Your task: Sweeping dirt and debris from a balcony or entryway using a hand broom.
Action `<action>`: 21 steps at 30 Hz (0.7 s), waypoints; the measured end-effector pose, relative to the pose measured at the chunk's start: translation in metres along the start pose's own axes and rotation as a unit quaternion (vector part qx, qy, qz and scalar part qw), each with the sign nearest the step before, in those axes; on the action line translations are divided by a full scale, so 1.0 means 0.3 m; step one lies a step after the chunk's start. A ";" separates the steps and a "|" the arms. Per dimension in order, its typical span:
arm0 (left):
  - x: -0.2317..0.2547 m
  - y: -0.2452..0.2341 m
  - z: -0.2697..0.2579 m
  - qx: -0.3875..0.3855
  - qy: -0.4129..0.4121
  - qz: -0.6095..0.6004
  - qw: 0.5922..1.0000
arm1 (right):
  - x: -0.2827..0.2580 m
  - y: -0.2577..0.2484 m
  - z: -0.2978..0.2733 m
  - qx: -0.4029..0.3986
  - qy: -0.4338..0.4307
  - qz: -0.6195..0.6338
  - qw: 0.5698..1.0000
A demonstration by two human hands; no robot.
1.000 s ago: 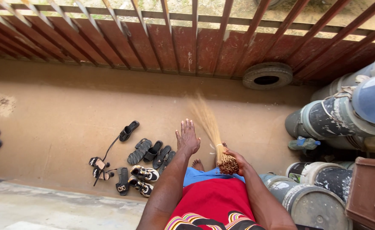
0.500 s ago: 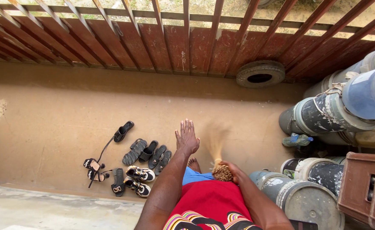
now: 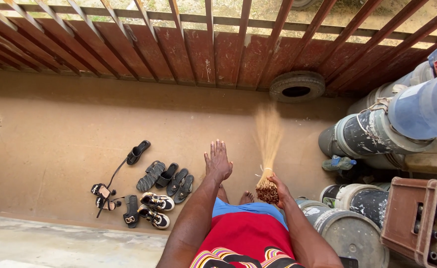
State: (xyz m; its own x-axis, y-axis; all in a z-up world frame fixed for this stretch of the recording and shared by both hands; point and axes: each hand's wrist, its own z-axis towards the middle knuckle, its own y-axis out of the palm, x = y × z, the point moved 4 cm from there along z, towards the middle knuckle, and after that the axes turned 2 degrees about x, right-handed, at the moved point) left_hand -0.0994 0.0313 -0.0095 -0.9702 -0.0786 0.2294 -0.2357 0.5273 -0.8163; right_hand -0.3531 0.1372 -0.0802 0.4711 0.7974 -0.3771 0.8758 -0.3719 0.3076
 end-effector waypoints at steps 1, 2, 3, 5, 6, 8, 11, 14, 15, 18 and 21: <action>0.006 0.002 -0.006 -0.001 -0.001 0.000 1.000 | 0.019 -0.044 0.039 0.000 0.001 -0.001 1.000; 0.013 0.003 -0.012 0.000 -0.003 0.002 1.000 | 0.051 -0.087 0.078 0.001 0.055 0.022 0.998; 0.013 -0.002 -0.014 0.002 -0.004 0.006 1.000 | 0.083 -0.121 0.120 0.001 0.108 0.045 0.993; 0.014 0.006 -0.015 0.005 -0.007 0.001 1.000 | 0.132 -0.138 0.144 -0.013 0.128 0.038 0.991; 0.017 0.010 -0.017 0.007 -0.008 -0.005 1.000 | 0.158 -0.147 0.154 -0.025 0.147 0.031 0.988; 0.024 0.005 -0.027 0.008 -0.010 -0.003 1.000 | 0.218 -0.122 0.144 -0.054 0.190 -0.002 0.980; 0.030 0.007 -0.031 0.011 -0.012 -0.005 1.000 | 0.260 -0.091 0.143 -0.096 0.222 -0.068 0.968; 0.038 0.019 -0.031 0.016 -0.013 -0.010 1.000 | 0.174 -0.021 0.061 -0.130 0.187 -0.096 0.969; 0.041 0.021 -0.028 0.019 -0.013 -0.011 1.000 | 0.123 0.014 0.020 -0.150 0.161 -0.093 0.971; 0.054 0.036 -0.026 0.019 -0.012 0.005 1.000 | 0.047 0.007 0.018 -0.132 0.111 -0.045 0.984; 0.068 0.031 -0.031 0.018 -0.010 0.007 1.000 | -0.003 -0.015 0.020 -0.106 0.038 0.002 0.994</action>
State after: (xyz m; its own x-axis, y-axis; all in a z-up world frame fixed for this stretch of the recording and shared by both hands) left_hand -0.1211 0.0425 -0.0077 -0.9742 -0.0878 0.2077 -0.2236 0.4969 -0.8385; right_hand -0.3568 0.1353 -0.0866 0.4576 0.8329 -0.3112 0.8288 -0.2728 0.4886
